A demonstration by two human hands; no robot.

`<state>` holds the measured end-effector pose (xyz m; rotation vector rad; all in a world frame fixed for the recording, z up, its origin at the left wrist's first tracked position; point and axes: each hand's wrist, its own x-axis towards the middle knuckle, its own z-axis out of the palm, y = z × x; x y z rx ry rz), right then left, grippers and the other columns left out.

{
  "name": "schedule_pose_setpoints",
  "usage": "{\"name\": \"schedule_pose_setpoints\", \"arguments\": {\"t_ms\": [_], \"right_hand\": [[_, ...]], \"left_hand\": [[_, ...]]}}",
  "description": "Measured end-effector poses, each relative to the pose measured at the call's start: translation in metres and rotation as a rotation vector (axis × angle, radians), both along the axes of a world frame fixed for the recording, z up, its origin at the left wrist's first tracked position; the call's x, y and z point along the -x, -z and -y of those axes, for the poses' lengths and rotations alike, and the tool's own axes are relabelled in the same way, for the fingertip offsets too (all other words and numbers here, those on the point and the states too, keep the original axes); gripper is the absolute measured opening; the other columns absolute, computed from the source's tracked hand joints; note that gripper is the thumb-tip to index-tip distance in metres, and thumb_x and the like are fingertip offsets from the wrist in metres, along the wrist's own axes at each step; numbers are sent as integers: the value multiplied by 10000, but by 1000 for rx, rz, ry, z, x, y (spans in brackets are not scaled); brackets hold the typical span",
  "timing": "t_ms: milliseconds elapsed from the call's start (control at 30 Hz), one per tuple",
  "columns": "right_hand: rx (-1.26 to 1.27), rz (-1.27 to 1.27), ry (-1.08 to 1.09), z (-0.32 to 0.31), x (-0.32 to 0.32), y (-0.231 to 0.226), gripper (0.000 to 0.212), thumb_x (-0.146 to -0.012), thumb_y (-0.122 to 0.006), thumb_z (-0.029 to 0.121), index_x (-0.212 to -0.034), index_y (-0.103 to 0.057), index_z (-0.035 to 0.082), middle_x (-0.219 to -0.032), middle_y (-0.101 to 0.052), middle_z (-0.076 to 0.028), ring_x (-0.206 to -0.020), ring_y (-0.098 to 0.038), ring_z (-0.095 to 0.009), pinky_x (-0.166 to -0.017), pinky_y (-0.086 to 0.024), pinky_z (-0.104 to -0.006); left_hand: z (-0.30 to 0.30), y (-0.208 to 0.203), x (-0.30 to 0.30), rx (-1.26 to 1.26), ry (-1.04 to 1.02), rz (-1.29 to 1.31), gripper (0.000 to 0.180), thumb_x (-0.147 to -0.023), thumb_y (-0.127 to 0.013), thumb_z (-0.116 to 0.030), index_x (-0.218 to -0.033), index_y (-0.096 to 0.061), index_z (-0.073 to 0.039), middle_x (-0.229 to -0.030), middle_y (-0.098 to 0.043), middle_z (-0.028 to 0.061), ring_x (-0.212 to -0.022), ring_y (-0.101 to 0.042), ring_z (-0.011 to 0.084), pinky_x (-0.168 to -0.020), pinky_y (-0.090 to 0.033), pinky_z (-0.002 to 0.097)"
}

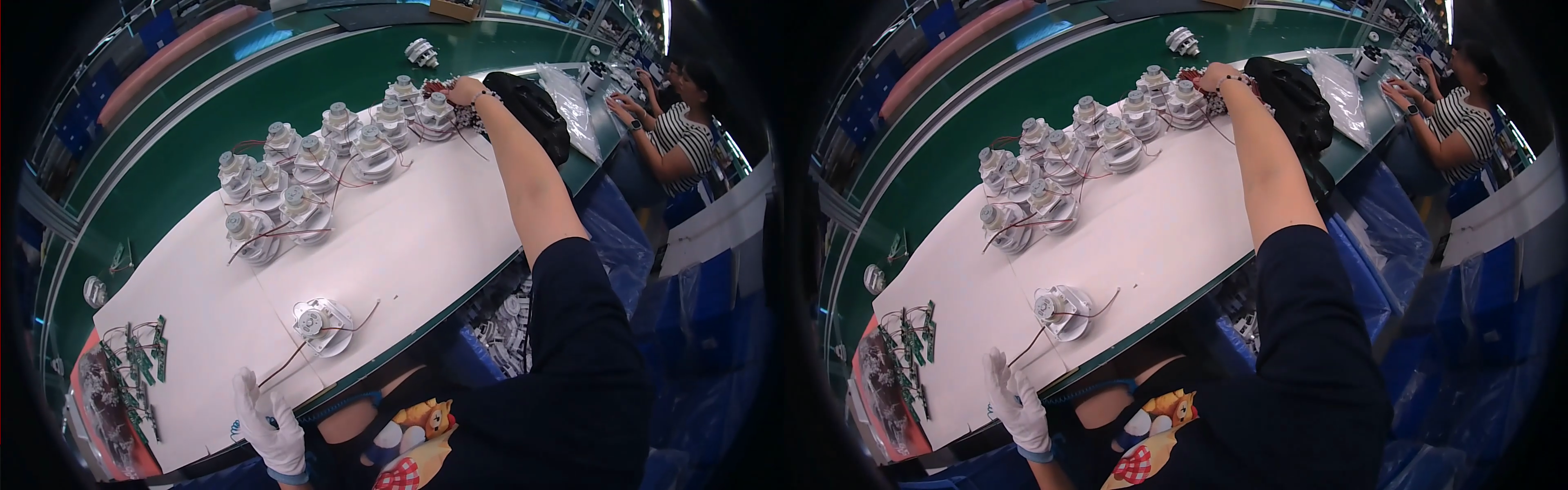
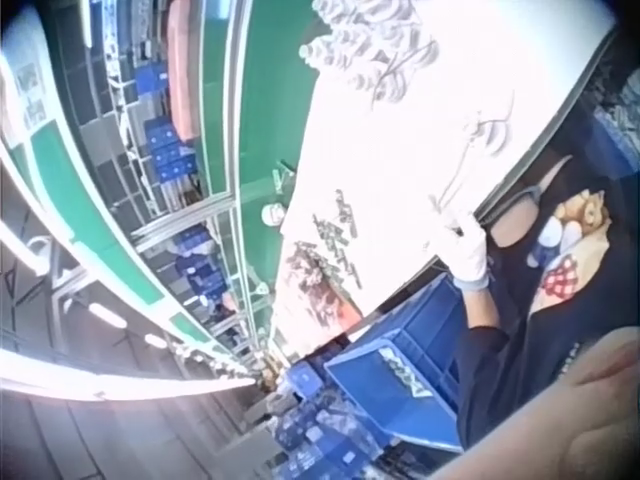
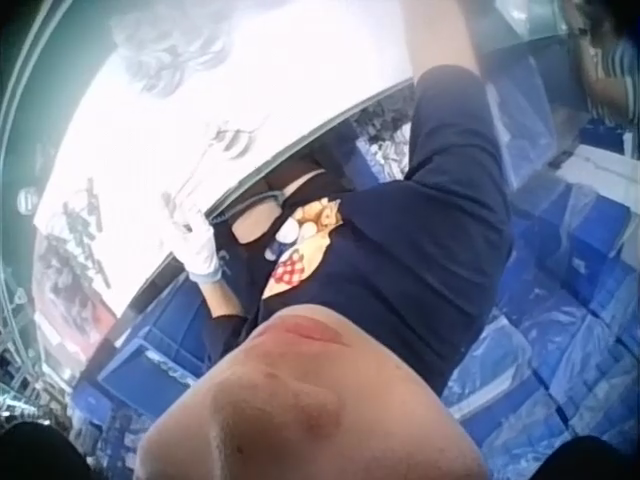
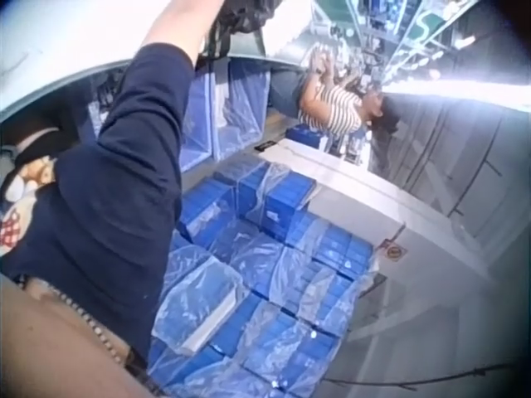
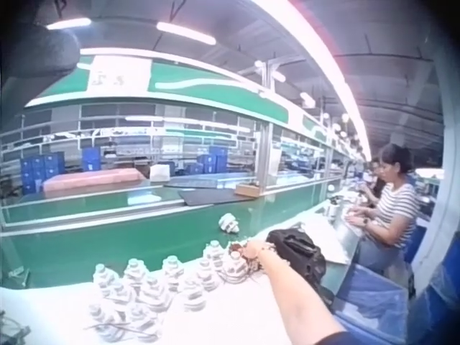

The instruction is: The person connects wires from small motor units to PCB boards by hand.

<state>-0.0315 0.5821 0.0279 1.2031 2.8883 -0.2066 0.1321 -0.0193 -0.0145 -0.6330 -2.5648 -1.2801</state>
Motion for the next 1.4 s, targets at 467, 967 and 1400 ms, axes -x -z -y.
{"name": "schedule_pose_setpoints", "arguments": {"t_ms": [467,967,1400], "right_hand": [[-376,-468,-591,141,-79,56,113,-707,-546,74,-809,-582,44,-715,-614,-110,-657,-606,-299,-575,-492,-371],[-236,-27,-370,138,-55,43,217,-729,-497,97,-875,-630,8,-934,-612,-198,-881,-604,-321,-756,-490,-405],[-214,-11,-310,136,-32,31,217,-719,-556,128,-873,-639,-1,-926,-631,-165,-857,-615,-311,-755,-499,-386]], "left_hand": [[10,18,3,-139,-103,-44,503,-838,-414,42,-1310,-239,53,-1285,-401,185,-1170,-429,284,-966,-362,373],[25,19,-8,-228,-130,-73,501,-836,-381,58,-1318,-251,31,-1291,-397,183,-1176,-427,279,-985,-342,362],[27,22,-11,-285,-108,-45,514,-826,-386,67,-1320,-250,34,-1298,-395,179,-1181,-426,271,-984,-335,350]]}}
